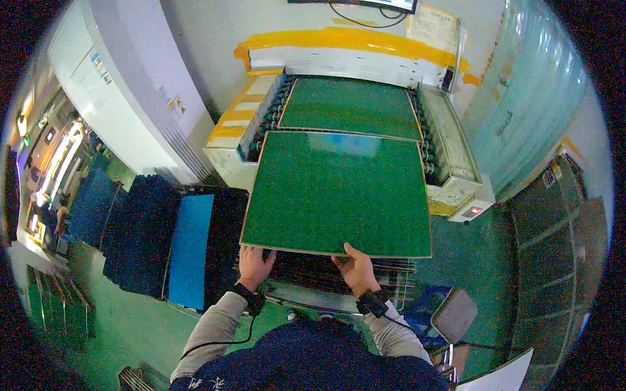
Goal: Loading and unloading green and blue boards from a processing machine and organizing them in a rack.
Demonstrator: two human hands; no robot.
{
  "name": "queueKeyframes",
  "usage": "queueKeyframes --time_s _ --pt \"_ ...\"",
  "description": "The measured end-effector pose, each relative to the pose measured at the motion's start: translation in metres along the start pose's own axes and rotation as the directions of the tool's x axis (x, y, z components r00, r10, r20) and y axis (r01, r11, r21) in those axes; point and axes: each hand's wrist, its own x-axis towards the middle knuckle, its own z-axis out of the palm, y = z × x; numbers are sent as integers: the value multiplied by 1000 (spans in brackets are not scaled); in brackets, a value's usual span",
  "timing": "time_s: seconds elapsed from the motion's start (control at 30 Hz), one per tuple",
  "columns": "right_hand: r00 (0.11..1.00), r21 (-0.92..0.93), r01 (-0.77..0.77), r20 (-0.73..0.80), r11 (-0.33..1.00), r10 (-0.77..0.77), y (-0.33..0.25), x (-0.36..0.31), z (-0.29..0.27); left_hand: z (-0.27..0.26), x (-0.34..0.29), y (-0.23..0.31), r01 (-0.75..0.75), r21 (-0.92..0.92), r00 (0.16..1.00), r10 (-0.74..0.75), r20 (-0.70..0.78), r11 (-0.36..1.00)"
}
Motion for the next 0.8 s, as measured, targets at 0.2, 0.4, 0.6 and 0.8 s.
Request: queueKeyframes --time_s 0.2,0.4,0.6,0.8 --pt "996 -16 42 77 999 -40 -6 9 1 -14 9 17 12 36 999 -11 -35 999" --pt "998 -45 32 62 998 -29 -13 10 9 -13 9 15 16 -8 1000 -16 -1 1000" --pt "997 6 34 63 999 -34 -18 8 24 -9 7 12 34 -12 999 -34 14 999" --pt "998 -11 45 53 999 -45 -21 10 21 -9 7 13 51 -24 998 -50 22 998"
